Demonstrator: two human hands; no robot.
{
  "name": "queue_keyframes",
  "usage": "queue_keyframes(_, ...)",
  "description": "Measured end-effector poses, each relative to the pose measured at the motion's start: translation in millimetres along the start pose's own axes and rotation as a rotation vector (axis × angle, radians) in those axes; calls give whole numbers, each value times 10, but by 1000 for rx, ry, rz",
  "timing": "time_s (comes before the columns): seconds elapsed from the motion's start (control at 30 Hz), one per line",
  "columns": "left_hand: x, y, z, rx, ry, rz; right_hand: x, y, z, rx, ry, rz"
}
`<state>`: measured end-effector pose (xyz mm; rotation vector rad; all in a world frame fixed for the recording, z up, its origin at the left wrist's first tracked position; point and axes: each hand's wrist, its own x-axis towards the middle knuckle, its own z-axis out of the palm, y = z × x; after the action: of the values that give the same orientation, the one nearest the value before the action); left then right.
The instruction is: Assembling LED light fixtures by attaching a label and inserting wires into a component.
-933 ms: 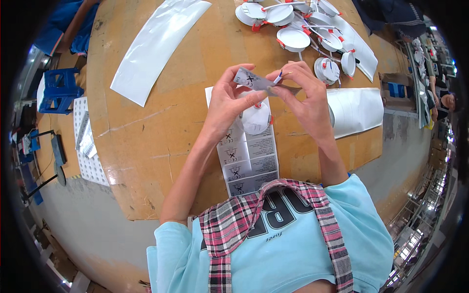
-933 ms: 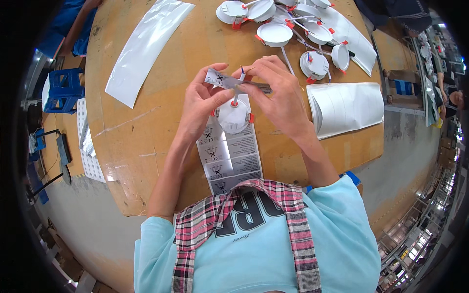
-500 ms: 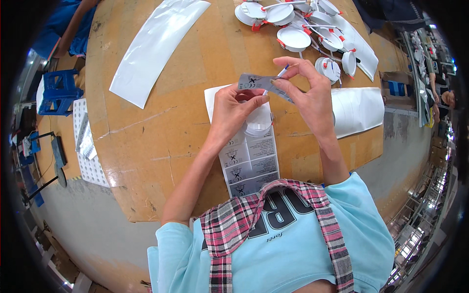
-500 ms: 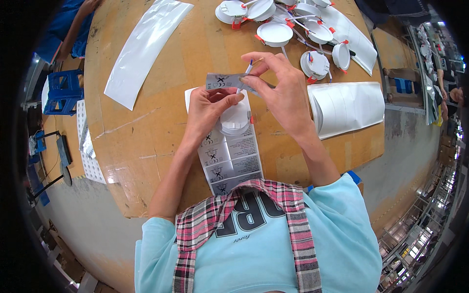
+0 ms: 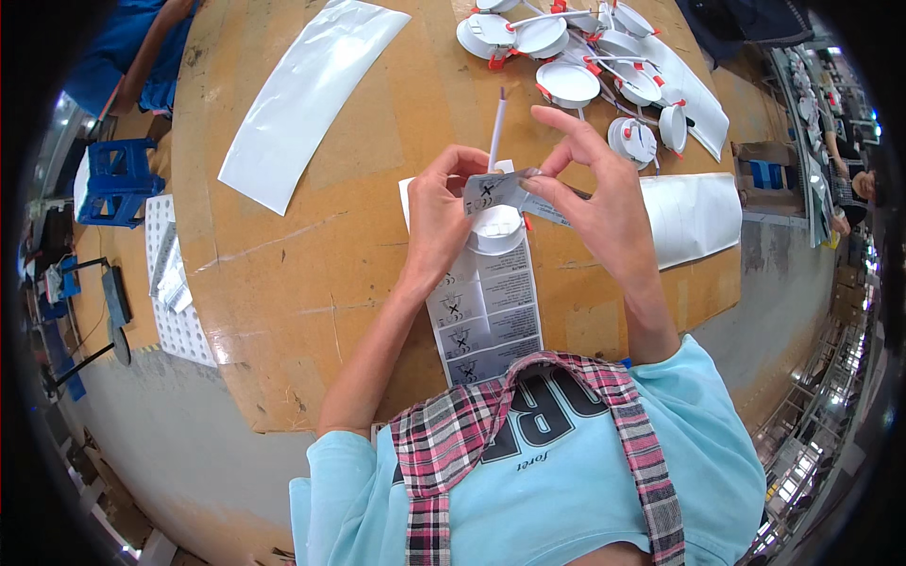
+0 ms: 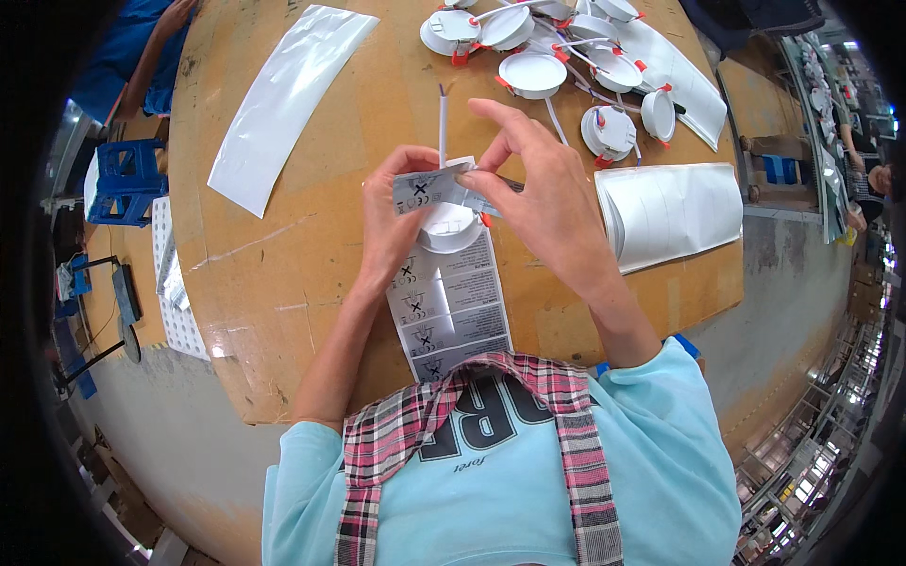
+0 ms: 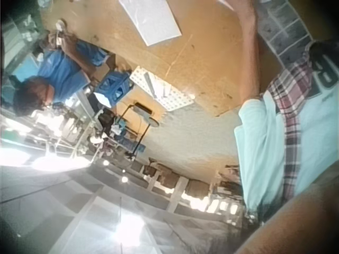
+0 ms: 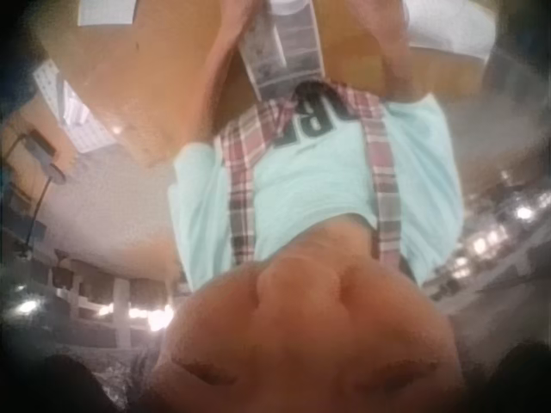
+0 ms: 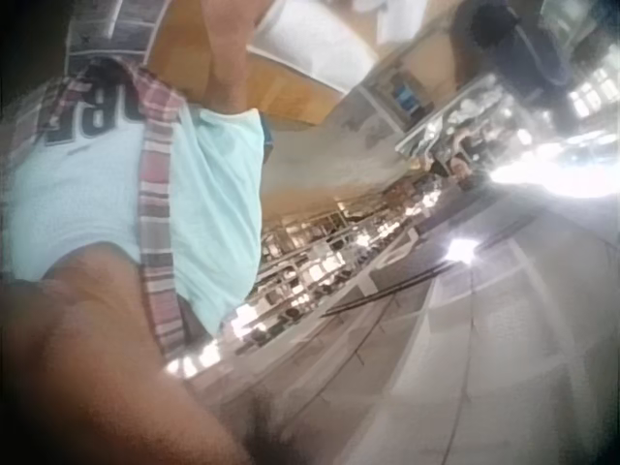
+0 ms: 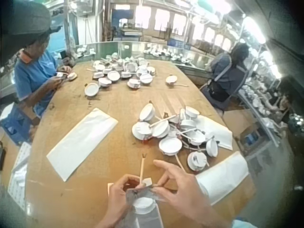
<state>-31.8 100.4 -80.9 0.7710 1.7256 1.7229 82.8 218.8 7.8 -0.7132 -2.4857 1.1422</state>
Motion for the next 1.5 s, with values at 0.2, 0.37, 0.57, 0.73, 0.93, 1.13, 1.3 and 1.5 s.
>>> queue_keyframes(0.2,-5,41,90,-123,26,-33,105,73,58,-14,38,8)
queue_keyframes(0.37,-24,-33,51,-28,-64,-64,137,98,74,-25,68,-46)
queue_keyframes(0.57,-31,12,55,-86,-74,-123,150,96,75,18,40,-36)
queue_keyframes(0.73,-33,-32,68,-99,-98,-113,157,71,78,8,33,-44)
queue_keyframes(0.93,-23,-15,60,-58,-108,-166,174,95,84,-31,55,-88)
queue_keyframes(1.13,-14,2,41,-26,-165,-123,175,111,75,-43,66,-98)
queue_keyframes(1.3,-37,121,63,-281,-183,-172,154,122,59,-30,65,-113)
queue_keyframes(1.5,-11,91,21,-382,-164,-201,157,153,94,-33,78,-160)
